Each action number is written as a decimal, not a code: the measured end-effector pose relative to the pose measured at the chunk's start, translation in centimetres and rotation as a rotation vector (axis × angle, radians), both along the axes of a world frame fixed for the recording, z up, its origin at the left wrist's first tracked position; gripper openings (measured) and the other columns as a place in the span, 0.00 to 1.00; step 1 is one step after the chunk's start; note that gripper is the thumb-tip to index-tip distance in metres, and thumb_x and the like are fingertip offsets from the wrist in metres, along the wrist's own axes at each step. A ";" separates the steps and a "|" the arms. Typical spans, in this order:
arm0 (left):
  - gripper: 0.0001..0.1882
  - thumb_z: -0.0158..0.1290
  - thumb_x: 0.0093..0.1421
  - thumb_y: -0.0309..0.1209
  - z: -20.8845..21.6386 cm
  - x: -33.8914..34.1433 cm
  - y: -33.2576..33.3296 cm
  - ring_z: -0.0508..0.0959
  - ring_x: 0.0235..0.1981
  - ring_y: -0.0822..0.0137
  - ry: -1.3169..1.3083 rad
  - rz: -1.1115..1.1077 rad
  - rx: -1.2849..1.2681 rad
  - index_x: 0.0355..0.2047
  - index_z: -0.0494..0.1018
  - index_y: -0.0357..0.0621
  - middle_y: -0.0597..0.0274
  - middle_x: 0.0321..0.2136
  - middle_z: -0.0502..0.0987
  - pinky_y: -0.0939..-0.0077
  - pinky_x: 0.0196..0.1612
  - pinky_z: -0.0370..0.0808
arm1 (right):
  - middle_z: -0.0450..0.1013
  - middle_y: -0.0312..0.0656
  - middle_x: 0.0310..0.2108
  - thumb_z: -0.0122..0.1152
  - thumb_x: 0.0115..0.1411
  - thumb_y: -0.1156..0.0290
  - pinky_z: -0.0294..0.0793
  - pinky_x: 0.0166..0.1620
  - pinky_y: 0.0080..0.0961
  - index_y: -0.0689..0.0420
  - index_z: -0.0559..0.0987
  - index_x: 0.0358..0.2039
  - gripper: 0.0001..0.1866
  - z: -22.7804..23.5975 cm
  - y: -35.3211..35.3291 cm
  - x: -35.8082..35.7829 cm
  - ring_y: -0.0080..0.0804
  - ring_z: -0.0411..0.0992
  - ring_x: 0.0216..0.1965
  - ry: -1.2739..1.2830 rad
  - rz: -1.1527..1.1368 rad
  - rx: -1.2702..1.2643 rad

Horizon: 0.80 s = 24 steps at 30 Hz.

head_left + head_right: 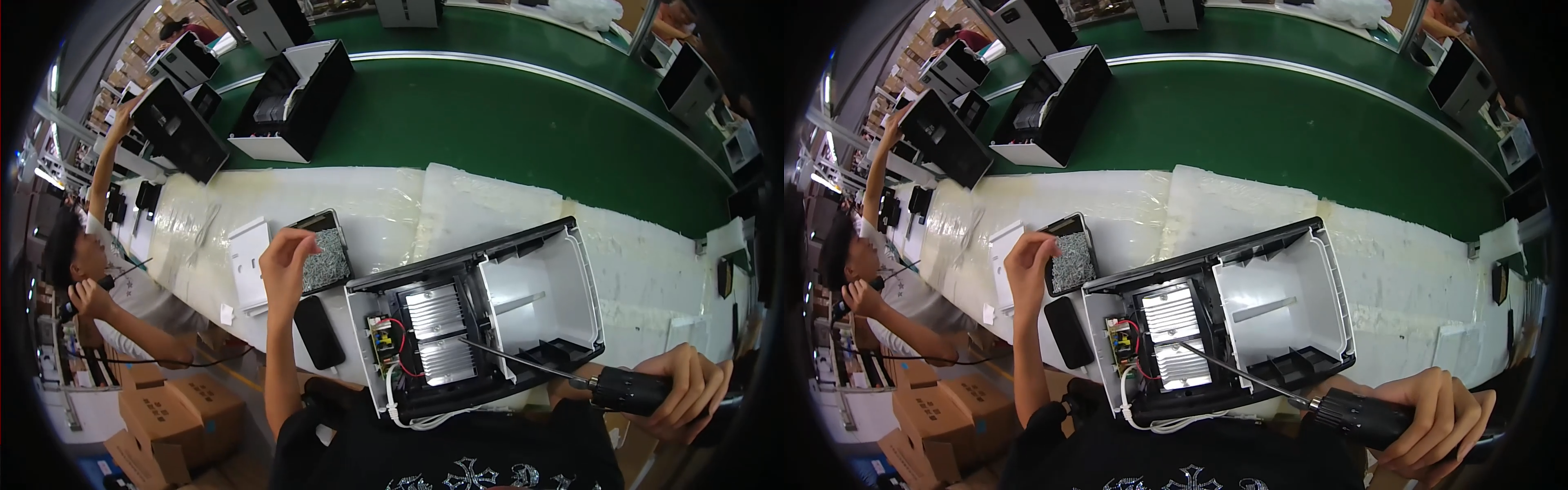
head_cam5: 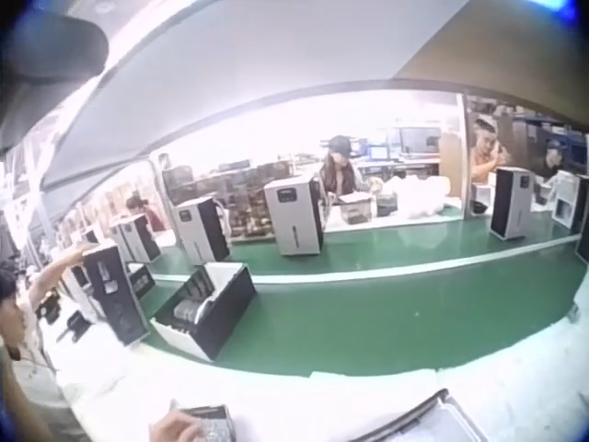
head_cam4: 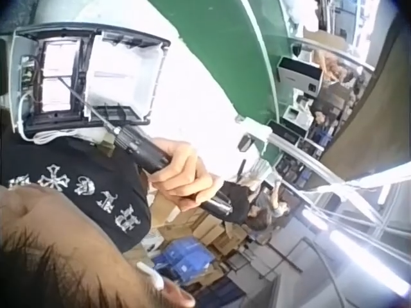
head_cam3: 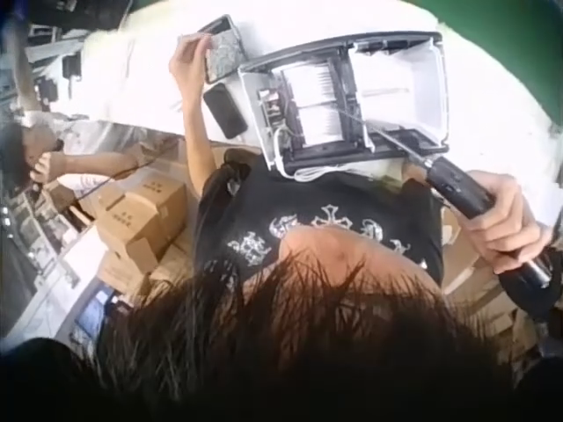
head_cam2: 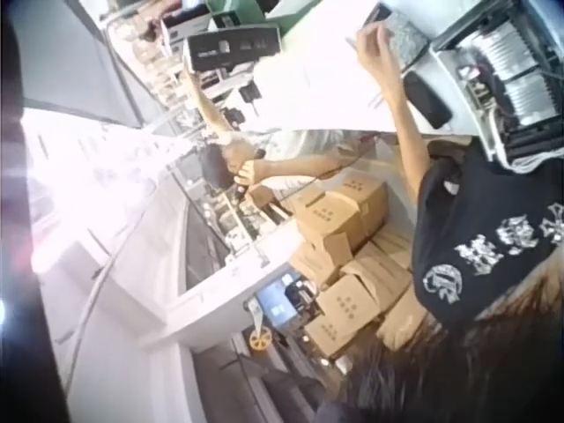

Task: Assembling the internal components and housing of an electronic device using an electric screwdriver.

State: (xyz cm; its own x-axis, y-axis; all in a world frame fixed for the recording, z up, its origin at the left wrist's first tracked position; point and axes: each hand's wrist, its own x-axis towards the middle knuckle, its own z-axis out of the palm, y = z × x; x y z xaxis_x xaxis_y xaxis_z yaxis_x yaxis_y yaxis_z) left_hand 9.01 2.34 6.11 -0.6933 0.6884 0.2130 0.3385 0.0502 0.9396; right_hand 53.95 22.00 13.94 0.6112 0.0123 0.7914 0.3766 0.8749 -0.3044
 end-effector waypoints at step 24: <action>0.08 0.56 0.61 0.23 4.7 15.6 3.4 0.83 0.38 0.52 -0.851 -0.699 0.007 0.37 0.71 0.31 0.40 0.34 0.78 0.64 0.39 0.82 | 0.65 0.34 0.20 0.62 0.46 0.84 0.69 0.09 0.09 0.58 0.63 0.28 0.16 2.2 0.1 -0.1 0.14 0.63 0.09 0.388 1.970 0.459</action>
State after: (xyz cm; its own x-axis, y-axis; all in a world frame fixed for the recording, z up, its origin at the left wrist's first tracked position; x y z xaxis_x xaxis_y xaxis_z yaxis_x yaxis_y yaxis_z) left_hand 24.65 5.74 10.78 -0.0735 0.9868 -0.1444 -0.4685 0.0936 0.8785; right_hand 53.86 22.12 16.18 0.1274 0.6023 0.7881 -0.9802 -0.0449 0.1928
